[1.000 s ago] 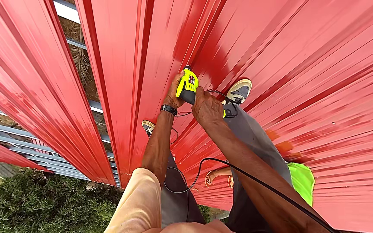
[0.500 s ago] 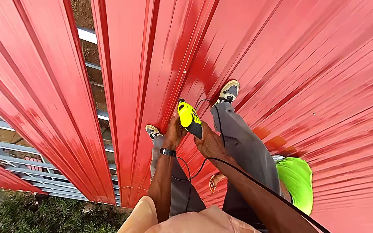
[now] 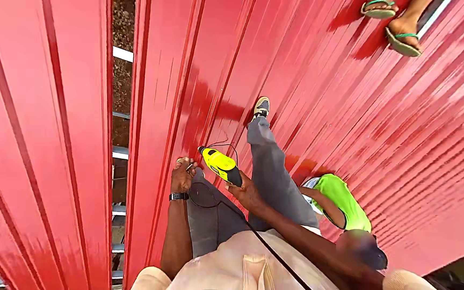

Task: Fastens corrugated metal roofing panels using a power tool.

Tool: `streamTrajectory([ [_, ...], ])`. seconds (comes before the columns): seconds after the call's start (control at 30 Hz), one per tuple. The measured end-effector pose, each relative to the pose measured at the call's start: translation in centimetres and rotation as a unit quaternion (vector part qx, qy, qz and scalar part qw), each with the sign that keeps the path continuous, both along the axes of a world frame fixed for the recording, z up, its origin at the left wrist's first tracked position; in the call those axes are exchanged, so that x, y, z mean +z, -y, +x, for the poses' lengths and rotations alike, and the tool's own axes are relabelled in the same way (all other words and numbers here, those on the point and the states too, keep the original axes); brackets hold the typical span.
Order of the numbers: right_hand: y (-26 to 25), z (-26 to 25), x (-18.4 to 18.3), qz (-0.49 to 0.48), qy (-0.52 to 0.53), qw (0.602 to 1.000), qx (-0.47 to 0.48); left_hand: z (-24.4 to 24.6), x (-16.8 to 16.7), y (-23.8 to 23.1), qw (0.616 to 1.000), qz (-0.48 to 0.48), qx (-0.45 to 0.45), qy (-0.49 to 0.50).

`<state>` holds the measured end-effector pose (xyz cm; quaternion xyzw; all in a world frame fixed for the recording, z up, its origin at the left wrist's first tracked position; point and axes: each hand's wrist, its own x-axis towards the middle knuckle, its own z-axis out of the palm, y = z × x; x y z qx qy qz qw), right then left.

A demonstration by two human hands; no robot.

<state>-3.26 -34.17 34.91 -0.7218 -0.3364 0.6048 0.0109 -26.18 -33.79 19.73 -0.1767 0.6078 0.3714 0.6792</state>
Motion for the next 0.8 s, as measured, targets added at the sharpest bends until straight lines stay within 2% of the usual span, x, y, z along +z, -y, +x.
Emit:
streamTrajectory([
  [0.17,3.7,-1.2,4.2,0.025,0.002,0.999,-0.028,-0.3,1.4,4.0,0.999,0.041,-0.008,0.014],
  [0.27,5.4,-1.0,4.5,0.033,-0.022,0.997,-0.062,-0.2,2.4,6.6,0.998,0.042,-0.047,0.018],
  [0.37,5.7,0.3,3.6,0.033,-0.035,0.997,-0.067,0.8,2.8,7.1,0.997,0.033,-0.073,0.013],
  [0.53,5.0,3.9,2.1,0.038,-0.048,0.996,-0.060,4.4,2.9,3.5,0.998,0.022,-0.059,0.010],
  [0.8,4.0,7.5,3.6,0.051,-0.041,0.996,-0.056,10.6,3.5,-2.1,0.998,-0.003,0.059,0.025],
])
